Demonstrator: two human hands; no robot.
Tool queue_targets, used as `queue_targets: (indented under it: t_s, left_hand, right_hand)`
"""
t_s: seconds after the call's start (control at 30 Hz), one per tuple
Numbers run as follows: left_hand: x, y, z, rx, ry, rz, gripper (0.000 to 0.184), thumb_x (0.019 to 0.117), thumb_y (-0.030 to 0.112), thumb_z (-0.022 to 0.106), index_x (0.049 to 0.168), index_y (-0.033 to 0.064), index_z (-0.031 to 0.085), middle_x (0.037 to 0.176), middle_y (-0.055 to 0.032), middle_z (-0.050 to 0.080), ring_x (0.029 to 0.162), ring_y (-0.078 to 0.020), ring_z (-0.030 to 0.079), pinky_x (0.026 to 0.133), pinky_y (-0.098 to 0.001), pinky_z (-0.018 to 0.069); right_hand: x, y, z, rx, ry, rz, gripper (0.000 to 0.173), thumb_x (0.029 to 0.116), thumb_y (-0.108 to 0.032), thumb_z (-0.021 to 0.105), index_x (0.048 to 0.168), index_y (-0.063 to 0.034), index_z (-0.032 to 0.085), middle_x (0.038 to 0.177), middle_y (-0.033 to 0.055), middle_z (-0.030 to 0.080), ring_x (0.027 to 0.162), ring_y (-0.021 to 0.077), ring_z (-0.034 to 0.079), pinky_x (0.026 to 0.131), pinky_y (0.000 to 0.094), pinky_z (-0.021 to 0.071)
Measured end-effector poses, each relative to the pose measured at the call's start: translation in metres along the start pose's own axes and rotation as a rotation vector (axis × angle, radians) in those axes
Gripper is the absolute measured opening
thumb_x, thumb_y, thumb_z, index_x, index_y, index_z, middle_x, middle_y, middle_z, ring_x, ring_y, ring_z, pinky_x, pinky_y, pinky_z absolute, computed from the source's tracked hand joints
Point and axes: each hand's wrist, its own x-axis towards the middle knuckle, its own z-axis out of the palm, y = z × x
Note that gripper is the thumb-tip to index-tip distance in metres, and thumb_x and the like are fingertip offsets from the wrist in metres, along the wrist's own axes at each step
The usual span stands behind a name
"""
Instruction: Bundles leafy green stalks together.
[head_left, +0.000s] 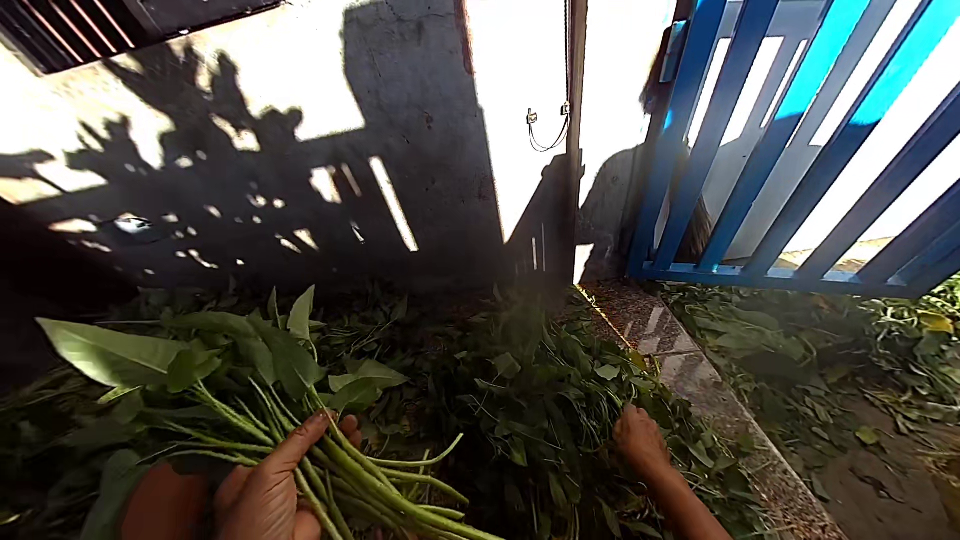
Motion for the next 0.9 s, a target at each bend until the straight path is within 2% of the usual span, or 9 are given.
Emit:
queue_targets:
  t_s: [0.13,0.33,0.4,0.43,0.53,0.6,0.67,0.77,0.9]
  left_hand:
    - [-0.008,-0.006,0.007,0.005,-0.071,-0.086,0.013,0.0952,-0.005,0.061,0.108,-0.0045,0.057,0.079,-0.0158,0.070,0.063,-0.0246,0.071,0.057,-0.0381,0.0636]
    - [-0.013,-0.011,0.017,-0.005,-0.123,-0.141,0.016,0.0955,-0.006,0.059,0.111,-0.0057,0.057,0.089,-0.0187,0.071,0.066,-0.0255,0.071,0.057,-0.0377,0.0627]
    - [-0.014,-0.013,0.020,-0.008,-0.141,-0.153,0.018,0.0955,-0.006,0.059,0.114,-0.0067,0.057,0.093,-0.0204,0.072,0.067,-0.0265,0.072,0.057,-0.0372,0.0623]
    - [-0.014,-0.014,0.020,-0.009,-0.147,-0.152,0.020,0.0952,-0.006,0.060,0.115,-0.0076,0.057,0.095,-0.0214,0.073,0.068,-0.0273,0.073,0.057,-0.0373,0.0623]
    - [-0.015,-0.017,0.024,-0.001,-0.154,-0.136,0.023,0.0932,-0.007,0.062,0.115,-0.0085,0.057,0.093,-0.0218,0.073,0.068,-0.0290,0.073,0.058,-0.0394,0.0630]
    - [-0.016,-0.020,0.028,-0.006,-0.143,-0.135,0.023,0.0921,-0.008,0.064,0.114,-0.0080,0.057,0.090,-0.0216,0.072,0.067,-0.0300,0.072,0.057,-0.0414,0.0632]
    - [-0.017,-0.025,0.029,-0.012,-0.139,-0.137,0.026,0.0914,-0.008,0.065,0.115,-0.0079,0.056,0.090,-0.0221,0.071,0.068,-0.0319,0.073,0.057,-0.0445,0.0637]
    - [-0.017,-0.029,0.034,-0.023,-0.153,-0.148,0.026,0.0916,-0.008,0.066,0.116,-0.0082,0.056,0.091,-0.0230,0.072,0.068,-0.0328,0.073,0.059,-0.0461,0.0641]
    - [-0.016,-0.035,0.036,-0.066,-0.175,-0.205,0.026,0.0933,-0.007,0.063,0.118,-0.0100,0.056,0.095,-0.0255,0.072,0.072,-0.0357,0.073,0.063,-0.0489,0.0643]
  right_hand:
    - [0.035,0.008,0.011,-0.031,-0.052,0.031,0.047,0.1029,-0.028,0.054,0.140,0.0015,0.056,0.148,0.0283,0.048,0.136,0.0452,0.050,0.107,0.0605,0.0459]
    - [0.034,0.010,0.012,0.076,-0.090,0.040,0.052,0.0982,-0.031,0.062,0.138,0.0026,0.056,0.141,0.0291,0.055,0.133,0.0447,0.053,0.107,0.0608,0.0454]
    - [0.022,0.002,0.001,0.301,-0.138,-0.040,0.044,0.0975,-0.028,0.066,0.125,0.0057,0.061,0.120,0.0273,0.065,0.114,0.0406,0.063,0.099,0.0586,0.0493]
    - [0.010,-0.003,-0.003,0.457,-0.146,-0.095,0.038,0.0957,-0.025,0.070,0.117,0.0062,0.063,0.107,0.0241,0.066,0.099,0.0359,0.065,0.089,0.0547,0.0519]
    - [-0.035,-0.017,-0.012,0.980,-0.188,-0.203,0.026,0.0903,-0.019,0.073,0.103,0.0005,0.062,0.082,0.0093,0.063,0.068,0.0184,0.062,0.063,0.0365,0.0550]
    - [-0.046,-0.013,-0.009,1.164,-0.285,-0.135,0.020,0.0934,-0.012,0.069,0.105,-0.0001,0.058,0.080,0.0088,0.063,0.063,0.0171,0.062,0.059,0.0347,0.0567]
    - [-0.042,-0.004,-0.002,1.025,-0.304,0.035,0.017,0.0999,-0.010,0.059,0.112,0.0002,0.055,0.076,0.0082,0.059,0.055,0.0151,0.053,0.050,0.0324,0.0473]
    - [-0.056,-0.016,-0.023,0.965,-0.071,0.006,0.030,0.1082,-0.024,0.046,0.115,-0.0029,0.066,0.065,0.0016,0.048,0.048,0.0116,0.039,0.044,0.0294,0.0344]
    - [-0.107,-0.047,-0.060,1.116,0.210,-0.309,0.032,0.1078,-0.022,0.043,0.119,-0.0032,0.067,0.060,-0.0030,0.048,0.046,0.0088,0.041,0.043,0.0266,0.0367]
